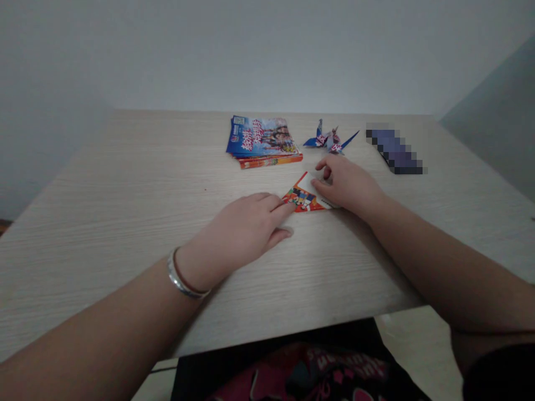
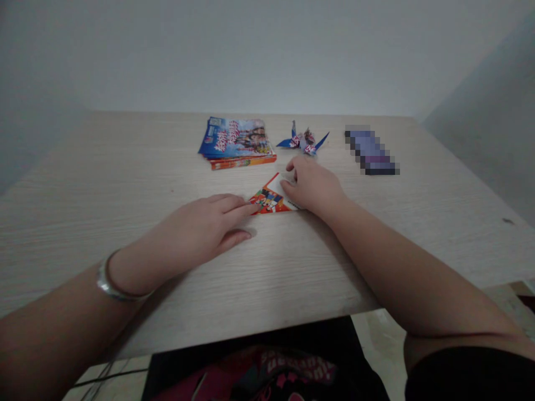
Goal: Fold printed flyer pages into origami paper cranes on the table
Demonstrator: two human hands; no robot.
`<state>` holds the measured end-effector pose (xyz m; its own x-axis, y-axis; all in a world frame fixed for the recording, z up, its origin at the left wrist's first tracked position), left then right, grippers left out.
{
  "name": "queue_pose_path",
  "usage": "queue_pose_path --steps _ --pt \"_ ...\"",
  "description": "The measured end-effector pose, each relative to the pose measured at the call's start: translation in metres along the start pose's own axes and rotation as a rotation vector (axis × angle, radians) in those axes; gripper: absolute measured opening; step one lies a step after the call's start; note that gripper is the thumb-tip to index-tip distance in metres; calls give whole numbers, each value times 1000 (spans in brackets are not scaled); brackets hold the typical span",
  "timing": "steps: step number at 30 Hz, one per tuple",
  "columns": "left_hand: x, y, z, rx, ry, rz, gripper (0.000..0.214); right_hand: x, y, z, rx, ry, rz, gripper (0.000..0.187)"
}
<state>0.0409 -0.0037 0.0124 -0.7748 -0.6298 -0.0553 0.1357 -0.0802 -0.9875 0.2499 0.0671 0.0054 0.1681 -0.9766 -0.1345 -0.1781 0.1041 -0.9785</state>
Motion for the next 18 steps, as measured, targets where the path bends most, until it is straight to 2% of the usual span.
queue_pose_path --steps 9,18 --pt "-1 7 -2 29 39 12 42 -6 7 7 -88 -141 -24 23" --pt "-1 14 -2 9 65 -19 62 -2 1 3 -34 -150 -51 25"
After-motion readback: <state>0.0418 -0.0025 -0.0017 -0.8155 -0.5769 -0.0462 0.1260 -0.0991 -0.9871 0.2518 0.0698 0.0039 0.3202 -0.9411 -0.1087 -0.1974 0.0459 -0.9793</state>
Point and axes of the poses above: each hand's wrist, its own x-axis away from the middle knuckle, its own y-axis out of the palm, z = x × y, the point moved 4 cm from there along -x, towards the middle knuckle, and after that the axes turned 4 degrees about x, right-handed, at the moved point
